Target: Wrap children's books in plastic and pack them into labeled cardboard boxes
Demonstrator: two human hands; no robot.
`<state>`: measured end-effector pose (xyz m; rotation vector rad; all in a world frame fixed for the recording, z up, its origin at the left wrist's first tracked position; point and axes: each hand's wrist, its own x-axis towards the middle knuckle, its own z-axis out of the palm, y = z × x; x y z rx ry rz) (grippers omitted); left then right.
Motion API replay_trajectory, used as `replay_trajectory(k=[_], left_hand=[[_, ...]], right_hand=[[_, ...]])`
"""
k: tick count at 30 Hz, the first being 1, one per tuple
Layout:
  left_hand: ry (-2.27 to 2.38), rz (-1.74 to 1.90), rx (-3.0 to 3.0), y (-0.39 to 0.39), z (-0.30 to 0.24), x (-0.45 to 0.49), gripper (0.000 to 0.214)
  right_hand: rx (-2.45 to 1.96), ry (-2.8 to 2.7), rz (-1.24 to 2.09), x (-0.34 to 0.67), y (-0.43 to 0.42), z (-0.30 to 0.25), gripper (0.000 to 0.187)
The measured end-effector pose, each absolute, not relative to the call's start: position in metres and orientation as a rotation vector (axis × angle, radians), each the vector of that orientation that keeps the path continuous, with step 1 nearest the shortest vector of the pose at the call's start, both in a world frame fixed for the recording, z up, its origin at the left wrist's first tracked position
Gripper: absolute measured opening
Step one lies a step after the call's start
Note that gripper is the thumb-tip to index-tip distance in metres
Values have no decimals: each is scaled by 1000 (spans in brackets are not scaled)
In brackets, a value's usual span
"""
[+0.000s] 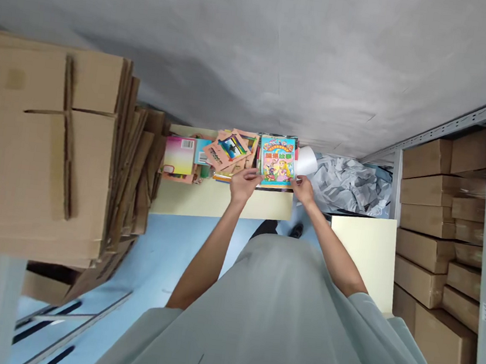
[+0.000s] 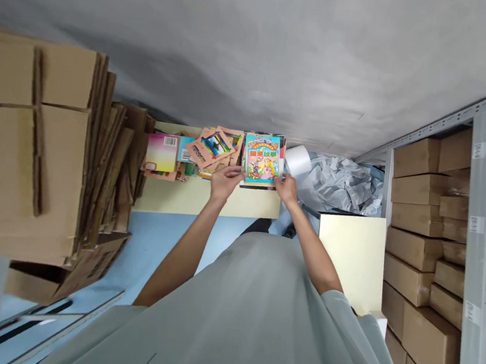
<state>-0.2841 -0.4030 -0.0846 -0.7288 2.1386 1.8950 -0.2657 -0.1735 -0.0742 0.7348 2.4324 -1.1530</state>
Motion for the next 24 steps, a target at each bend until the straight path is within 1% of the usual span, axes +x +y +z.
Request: replay_trajectory(k=[2,5,9,11,15,18,20,24], left_hand=[[2137,1872,-721,-399,-94,-296,34],[2158,1845,-709,-396,-103,-302,27],[2104,1867,-707,-403,-104,-299,28],[2029,1896,-714,-406,-99,-296,31],[1851,1998,-703,-400,-77,-290,42],[1804,2008,-553,-383,-54,-287,46],[1783,1966,-398,-365,-39,-285,47],[1697,1808,-40,-312,-17,-273,55]], right_hand=[[747,2427,-1062,-270,-178,-72,32],[704,2395,-1010,-272,-185,-66,24],[778,2427,-994,-268,-193,-57,24],[801,2435,-1163,-263,-195,-52,30],[853,2231,-1809,-242,-190,-41,56],[988,2042,-2105,-212,-176,-27,71],[1116,1988,-2216,-184,-162,-14,73],[1426,1927,-2379,-110,-137,15,68]])
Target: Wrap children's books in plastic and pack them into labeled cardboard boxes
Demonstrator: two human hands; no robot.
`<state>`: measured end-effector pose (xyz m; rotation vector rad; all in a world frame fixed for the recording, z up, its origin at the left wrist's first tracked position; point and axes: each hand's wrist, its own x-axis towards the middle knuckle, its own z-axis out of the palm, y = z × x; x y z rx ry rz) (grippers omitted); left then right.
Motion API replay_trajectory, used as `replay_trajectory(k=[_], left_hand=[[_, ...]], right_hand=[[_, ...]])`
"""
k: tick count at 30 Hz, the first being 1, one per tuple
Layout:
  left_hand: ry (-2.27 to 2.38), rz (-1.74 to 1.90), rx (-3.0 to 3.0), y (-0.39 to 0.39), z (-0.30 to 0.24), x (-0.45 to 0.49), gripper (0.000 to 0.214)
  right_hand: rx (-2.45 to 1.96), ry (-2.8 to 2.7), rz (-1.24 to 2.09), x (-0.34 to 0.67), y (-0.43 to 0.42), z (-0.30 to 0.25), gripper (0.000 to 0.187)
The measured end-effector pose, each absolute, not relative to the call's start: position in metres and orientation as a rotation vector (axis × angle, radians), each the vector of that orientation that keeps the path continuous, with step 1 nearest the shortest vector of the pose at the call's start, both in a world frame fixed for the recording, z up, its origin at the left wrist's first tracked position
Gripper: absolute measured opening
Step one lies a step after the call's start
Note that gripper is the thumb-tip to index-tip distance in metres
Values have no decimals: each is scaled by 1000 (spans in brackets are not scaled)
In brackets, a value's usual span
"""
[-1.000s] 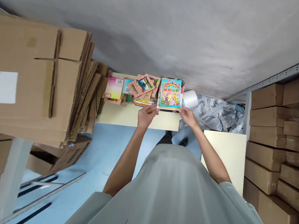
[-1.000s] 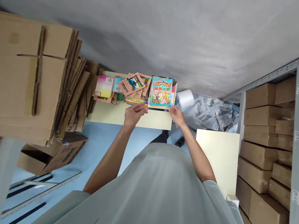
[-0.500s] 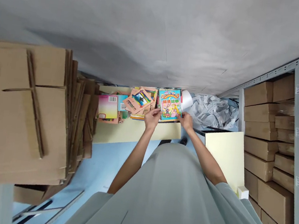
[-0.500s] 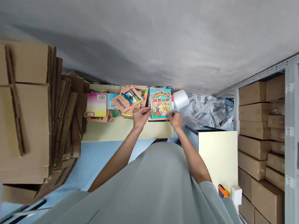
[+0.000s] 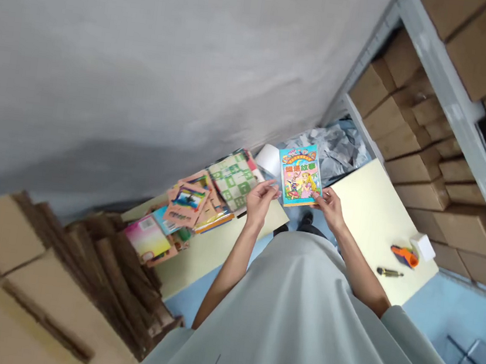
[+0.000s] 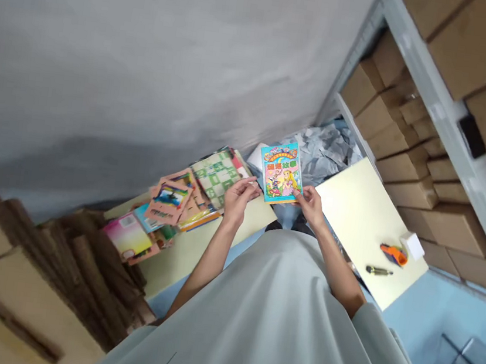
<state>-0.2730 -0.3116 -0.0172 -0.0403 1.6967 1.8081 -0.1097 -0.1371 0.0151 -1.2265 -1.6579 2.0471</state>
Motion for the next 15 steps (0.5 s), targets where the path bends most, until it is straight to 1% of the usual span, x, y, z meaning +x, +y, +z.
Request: replay_trajectory(k=[5,9,11,15], left_hand=[[1506,1618,300,-228,-8,-234,69],[1441,1436,436,-169,-7,-182,76],[1443,1354,499,-143,-8,-151,74],[1432,1244,633,-95,-12,-89,62]], right_hand=[[-1384,-1320,1798,-10,-120,41,65],[-1465,-1137,1643,68,-109,42,66],[-1486,-1051,1602,105,-102,37,68],[-1483,-894,1584,170,-84,21,71]])
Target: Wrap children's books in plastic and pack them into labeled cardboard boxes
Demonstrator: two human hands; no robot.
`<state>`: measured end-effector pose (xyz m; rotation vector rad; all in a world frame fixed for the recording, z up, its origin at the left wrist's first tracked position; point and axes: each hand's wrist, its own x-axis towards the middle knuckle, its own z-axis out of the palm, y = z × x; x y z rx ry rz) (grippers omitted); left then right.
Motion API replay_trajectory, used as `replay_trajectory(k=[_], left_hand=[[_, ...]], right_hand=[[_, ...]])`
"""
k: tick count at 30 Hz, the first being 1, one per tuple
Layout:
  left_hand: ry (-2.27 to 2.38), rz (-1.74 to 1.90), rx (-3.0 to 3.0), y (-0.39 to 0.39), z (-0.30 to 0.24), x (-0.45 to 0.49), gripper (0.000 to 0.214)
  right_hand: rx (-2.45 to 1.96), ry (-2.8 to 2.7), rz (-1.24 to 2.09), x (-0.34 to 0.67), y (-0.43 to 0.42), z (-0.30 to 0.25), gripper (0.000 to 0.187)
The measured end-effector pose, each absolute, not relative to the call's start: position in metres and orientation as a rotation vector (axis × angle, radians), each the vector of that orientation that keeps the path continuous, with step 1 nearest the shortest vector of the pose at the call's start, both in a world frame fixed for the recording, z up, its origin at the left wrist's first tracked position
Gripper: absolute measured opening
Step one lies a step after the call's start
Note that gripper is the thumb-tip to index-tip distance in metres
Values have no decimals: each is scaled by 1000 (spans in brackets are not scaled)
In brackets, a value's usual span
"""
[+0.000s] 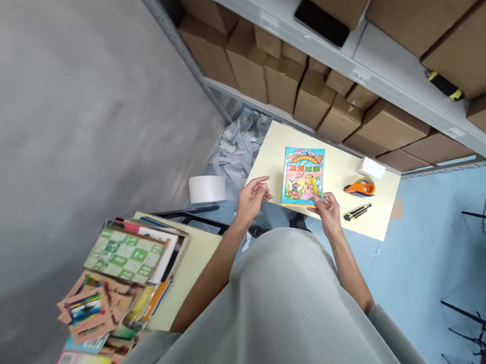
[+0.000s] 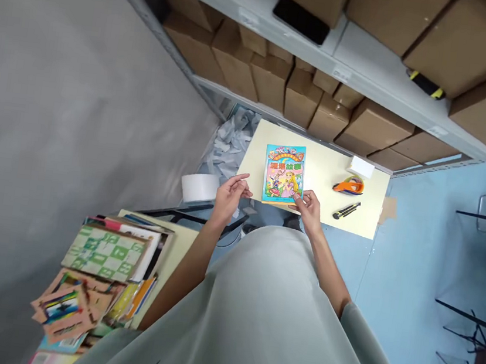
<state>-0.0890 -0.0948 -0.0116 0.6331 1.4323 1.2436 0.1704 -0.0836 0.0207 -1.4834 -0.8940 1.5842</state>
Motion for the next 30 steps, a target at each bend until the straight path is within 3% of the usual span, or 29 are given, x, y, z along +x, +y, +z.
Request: replay_trajectory(k=[5,9,14,23,30], left_hand=[[1531,1133,692,-36,-24,-22,56],[1513,1145,644,0,-32,17,81],[1586,1032,606,20,-34,43,71],[1290,957,658,33,-6,30,82],[1182,884,791,40,12,-6,72]], right_hand=[[-1480,-772,1603,236,-54,4,69],[-1461,-736,1617,271,-30,-6,69],[-1432,-696,1657,283,-9,-9,68],[-1412,-761,1652,260,-4,3,67],[-1407,-841,1571,247,14,20,69]])
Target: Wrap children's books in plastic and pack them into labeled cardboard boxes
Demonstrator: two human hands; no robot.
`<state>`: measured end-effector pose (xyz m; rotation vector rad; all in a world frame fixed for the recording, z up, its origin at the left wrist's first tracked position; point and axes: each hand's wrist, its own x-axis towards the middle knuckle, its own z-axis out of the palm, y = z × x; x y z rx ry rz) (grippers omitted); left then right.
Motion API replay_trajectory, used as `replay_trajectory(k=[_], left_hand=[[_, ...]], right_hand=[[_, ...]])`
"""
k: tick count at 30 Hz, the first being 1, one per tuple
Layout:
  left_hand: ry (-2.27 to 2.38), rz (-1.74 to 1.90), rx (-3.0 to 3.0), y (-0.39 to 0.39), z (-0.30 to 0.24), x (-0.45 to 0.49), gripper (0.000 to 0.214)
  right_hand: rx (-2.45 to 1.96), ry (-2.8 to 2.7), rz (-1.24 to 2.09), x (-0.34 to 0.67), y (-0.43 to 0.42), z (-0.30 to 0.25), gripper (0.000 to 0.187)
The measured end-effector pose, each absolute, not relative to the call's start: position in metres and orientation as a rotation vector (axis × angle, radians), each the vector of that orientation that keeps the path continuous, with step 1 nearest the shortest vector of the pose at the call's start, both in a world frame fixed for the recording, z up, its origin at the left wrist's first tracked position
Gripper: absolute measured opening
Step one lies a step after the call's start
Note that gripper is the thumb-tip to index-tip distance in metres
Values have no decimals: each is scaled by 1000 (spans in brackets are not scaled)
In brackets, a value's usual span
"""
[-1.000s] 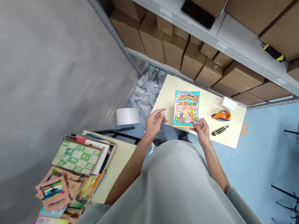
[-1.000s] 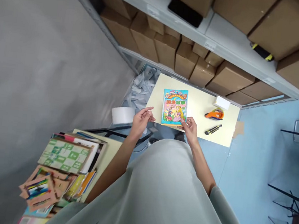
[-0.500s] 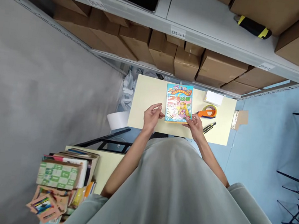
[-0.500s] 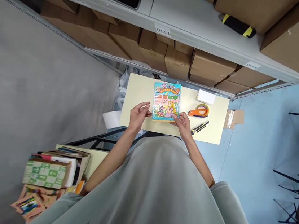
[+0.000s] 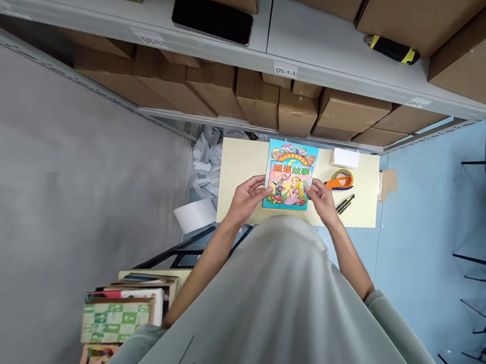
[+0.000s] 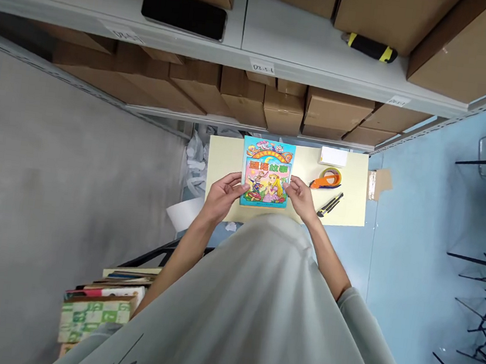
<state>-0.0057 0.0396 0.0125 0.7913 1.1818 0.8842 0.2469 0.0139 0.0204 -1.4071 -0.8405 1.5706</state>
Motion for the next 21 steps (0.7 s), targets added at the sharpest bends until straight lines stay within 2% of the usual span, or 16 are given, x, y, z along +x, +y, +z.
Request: replay_trajectory(k=[11,21], left_hand=[[1135,871,791,39,34,-33,65],[1052,927,678,39,26,-39,54]], right_hand=[[-1439,-878,1484,225,13,44,68],[-1431,-871,1447,225,9,62,64]])
